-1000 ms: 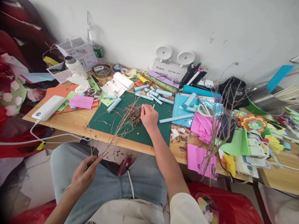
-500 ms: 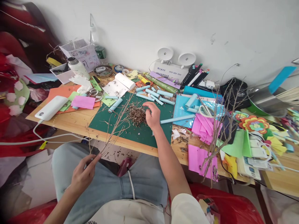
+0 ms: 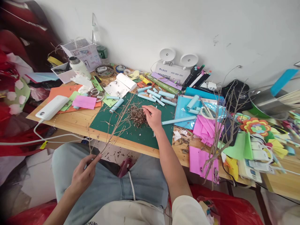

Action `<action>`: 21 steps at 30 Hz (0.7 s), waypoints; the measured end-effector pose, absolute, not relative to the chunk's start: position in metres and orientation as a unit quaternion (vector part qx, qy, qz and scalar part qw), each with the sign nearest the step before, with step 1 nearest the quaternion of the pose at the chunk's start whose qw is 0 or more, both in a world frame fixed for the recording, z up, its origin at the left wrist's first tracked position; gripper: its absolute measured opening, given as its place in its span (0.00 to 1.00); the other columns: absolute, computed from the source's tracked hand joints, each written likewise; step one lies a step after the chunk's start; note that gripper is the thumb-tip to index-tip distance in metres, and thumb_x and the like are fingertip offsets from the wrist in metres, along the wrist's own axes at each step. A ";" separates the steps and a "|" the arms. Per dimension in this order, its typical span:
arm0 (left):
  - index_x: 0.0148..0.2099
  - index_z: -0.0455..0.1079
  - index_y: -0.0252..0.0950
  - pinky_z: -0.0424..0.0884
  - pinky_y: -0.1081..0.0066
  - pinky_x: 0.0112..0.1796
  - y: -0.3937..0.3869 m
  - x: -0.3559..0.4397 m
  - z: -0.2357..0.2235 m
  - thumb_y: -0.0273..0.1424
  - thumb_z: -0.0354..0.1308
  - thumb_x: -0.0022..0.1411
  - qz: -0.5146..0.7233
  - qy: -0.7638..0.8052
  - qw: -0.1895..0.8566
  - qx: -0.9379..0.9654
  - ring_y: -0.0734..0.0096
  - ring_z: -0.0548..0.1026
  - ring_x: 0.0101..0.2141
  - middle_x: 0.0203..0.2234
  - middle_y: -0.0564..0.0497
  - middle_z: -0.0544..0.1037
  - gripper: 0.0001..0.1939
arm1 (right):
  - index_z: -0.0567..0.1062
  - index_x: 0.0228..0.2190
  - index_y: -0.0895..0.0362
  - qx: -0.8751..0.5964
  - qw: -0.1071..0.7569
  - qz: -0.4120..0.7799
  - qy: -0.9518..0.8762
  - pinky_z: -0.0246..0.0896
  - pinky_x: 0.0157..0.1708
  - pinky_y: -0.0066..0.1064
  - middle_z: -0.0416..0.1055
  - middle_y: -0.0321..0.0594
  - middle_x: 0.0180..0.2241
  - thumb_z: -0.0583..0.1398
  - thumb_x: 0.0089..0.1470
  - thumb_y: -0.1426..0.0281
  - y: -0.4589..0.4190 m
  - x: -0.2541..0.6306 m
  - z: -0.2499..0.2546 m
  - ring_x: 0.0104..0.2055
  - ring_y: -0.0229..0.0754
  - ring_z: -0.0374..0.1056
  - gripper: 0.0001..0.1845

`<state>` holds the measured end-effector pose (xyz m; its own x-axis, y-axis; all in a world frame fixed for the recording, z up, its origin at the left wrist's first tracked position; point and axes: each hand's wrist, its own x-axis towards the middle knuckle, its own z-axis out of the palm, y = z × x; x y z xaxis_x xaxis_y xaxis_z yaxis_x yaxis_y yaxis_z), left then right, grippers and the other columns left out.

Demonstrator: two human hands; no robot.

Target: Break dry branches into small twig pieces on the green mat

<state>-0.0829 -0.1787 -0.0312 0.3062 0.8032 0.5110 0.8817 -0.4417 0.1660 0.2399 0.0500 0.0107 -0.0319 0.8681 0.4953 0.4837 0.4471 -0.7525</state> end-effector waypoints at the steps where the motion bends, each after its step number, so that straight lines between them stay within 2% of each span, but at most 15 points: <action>1: 0.63 0.64 0.42 0.72 0.73 0.44 -0.179 -0.083 -0.030 0.13 0.51 0.60 -0.271 -0.524 0.072 -0.805 0.72 0.76 0.38 0.42 0.46 0.74 0.32 | 0.80 0.37 0.53 -0.494 0.491 0.174 -0.696 0.67 0.33 0.32 0.76 0.39 0.30 0.55 0.63 0.63 0.050 0.241 0.011 0.29 0.40 0.71 0.15; 9: 0.62 0.66 0.42 0.73 0.74 0.43 -0.182 -0.082 -0.031 0.15 0.50 0.62 -0.277 -0.508 0.073 -0.812 0.73 0.76 0.37 0.42 0.45 0.74 0.30 | 0.78 0.34 0.56 -0.548 0.470 0.035 -0.690 0.63 0.33 0.31 0.74 0.42 0.28 0.51 0.63 0.66 0.052 0.240 0.004 0.29 0.40 0.68 0.16; 13: 0.62 0.66 0.42 0.73 0.73 0.43 -0.184 -0.083 -0.034 0.17 0.48 0.63 -0.267 -0.498 0.065 -0.822 0.72 0.76 0.37 0.42 0.45 0.75 0.28 | 0.77 0.32 0.56 -0.579 0.481 0.021 -0.658 0.62 0.32 0.32 0.75 0.43 0.29 0.51 0.62 0.67 0.052 0.237 0.000 0.28 0.41 0.67 0.15; 17: 0.61 0.66 0.42 0.74 0.73 0.43 -0.185 -0.082 -0.036 0.17 0.49 0.62 -0.259 -0.496 0.066 -0.826 0.71 0.77 0.37 0.42 0.45 0.76 0.28 | 0.77 0.32 0.56 -0.602 0.495 0.024 -0.626 0.63 0.35 0.33 0.76 0.44 0.30 0.52 0.61 0.67 0.053 0.233 -0.003 0.31 0.43 0.69 0.15; 21: 0.60 0.67 0.42 0.74 0.73 0.43 -0.185 -0.080 -0.037 0.17 0.49 0.63 -0.255 -0.495 0.080 -0.827 0.70 0.77 0.38 0.42 0.45 0.76 0.27 | 0.77 0.29 0.56 -0.620 0.495 0.032 -0.609 0.63 0.36 0.34 0.75 0.43 0.28 0.52 0.61 0.65 0.054 0.233 -0.002 0.31 0.44 0.70 0.16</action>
<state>-0.0800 -0.1847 -0.0368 0.3796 0.7781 0.5006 0.8595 -0.4968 0.1205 0.2328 0.0543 -0.0022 0.2574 0.7855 0.5628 0.7226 0.2303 -0.6518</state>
